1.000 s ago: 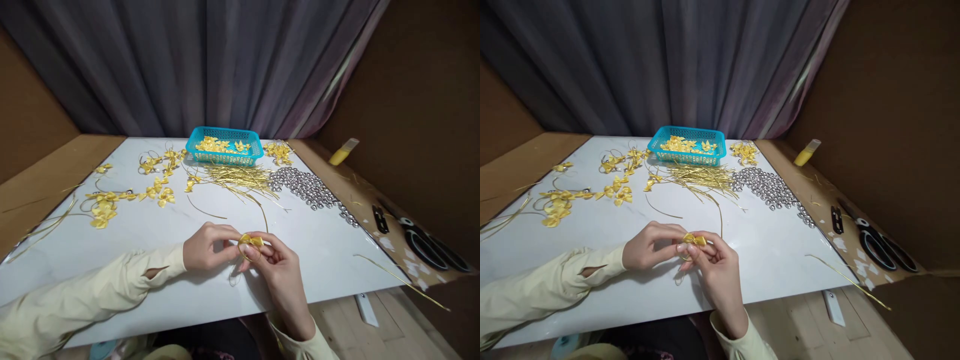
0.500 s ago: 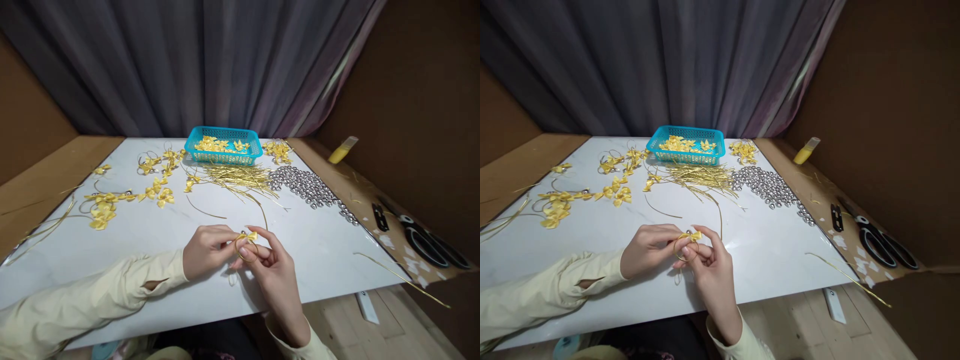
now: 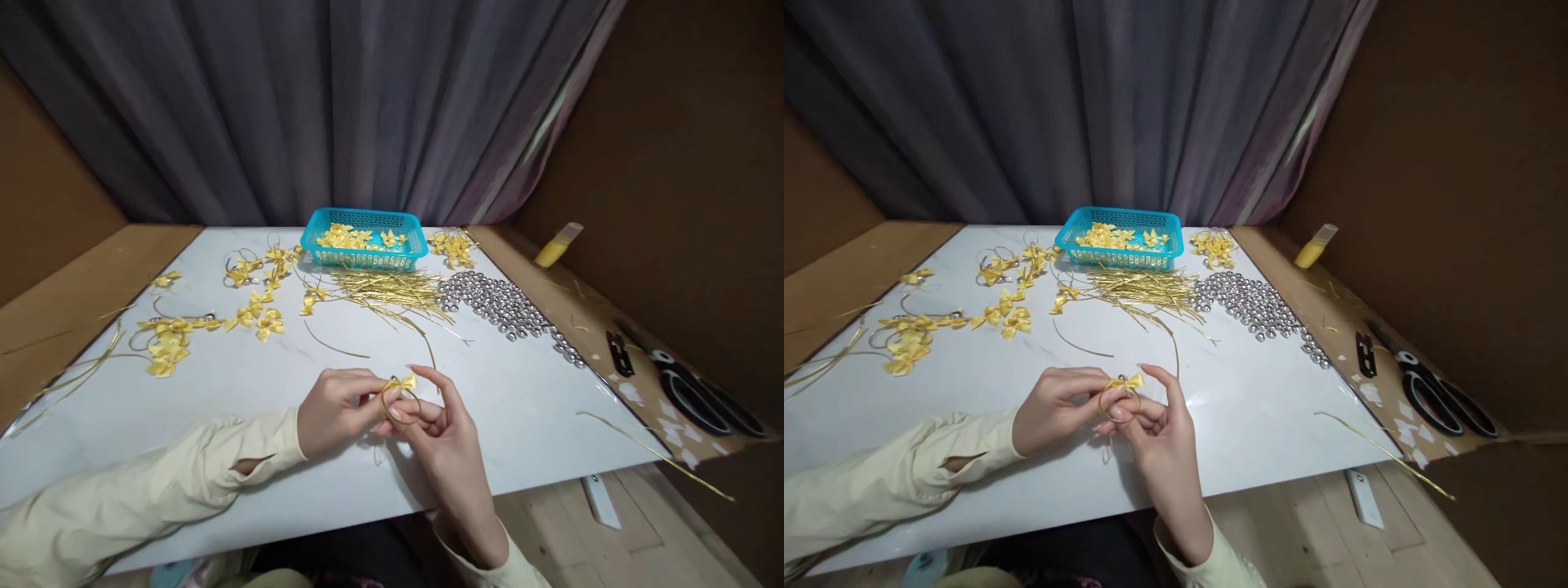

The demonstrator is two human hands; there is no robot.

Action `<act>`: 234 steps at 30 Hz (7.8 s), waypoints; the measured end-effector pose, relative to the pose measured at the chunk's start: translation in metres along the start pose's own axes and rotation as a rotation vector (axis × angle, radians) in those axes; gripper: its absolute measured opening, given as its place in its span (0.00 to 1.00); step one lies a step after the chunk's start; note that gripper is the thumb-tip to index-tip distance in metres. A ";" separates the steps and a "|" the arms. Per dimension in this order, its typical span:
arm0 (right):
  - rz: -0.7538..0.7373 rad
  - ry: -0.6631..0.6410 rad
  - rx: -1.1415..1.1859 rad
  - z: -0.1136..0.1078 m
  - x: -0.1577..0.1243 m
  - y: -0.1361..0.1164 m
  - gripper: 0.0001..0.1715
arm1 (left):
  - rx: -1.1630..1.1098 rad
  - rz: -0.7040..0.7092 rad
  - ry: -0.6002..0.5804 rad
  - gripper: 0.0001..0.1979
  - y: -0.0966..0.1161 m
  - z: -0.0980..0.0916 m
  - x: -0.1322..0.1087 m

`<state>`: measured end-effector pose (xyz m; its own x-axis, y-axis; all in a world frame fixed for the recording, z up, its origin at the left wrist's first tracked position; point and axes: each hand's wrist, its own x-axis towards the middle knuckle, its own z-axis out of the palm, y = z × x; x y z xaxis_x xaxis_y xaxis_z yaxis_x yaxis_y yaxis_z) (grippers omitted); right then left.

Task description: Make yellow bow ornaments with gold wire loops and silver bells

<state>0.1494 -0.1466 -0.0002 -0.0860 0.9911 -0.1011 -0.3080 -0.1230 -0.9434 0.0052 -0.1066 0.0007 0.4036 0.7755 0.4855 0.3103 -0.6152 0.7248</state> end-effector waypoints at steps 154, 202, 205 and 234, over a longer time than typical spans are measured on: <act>0.061 -0.359 -0.752 -0.027 -0.004 -0.046 0.10 | 0.432 0.574 -0.136 0.11 -0.018 0.003 -0.013; -0.317 -0.080 -0.800 -0.001 -0.017 -0.017 0.07 | 0.047 -0.051 0.035 0.07 0.002 0.001 -0.009; -0.413 -0.042 -0.841 0.003 -0.019 -0.011 0.10 | 0.046 -0.049 0.056 0.07 0.001 0.002 -0.009; -0.597 0.015 -1.318 0.007 -0.012 0.001 0.18 | -0.125 -0.244 0.086 0.11 0.005 0.006 -0.005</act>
<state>0.1433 -0.1590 0.0023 -0.2470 0.8788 0.4084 0.7875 0.4276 -0.4439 0.0096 -0.1147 -0.0012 0.2535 0.9110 0.3252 0.2790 -0.3908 0.8772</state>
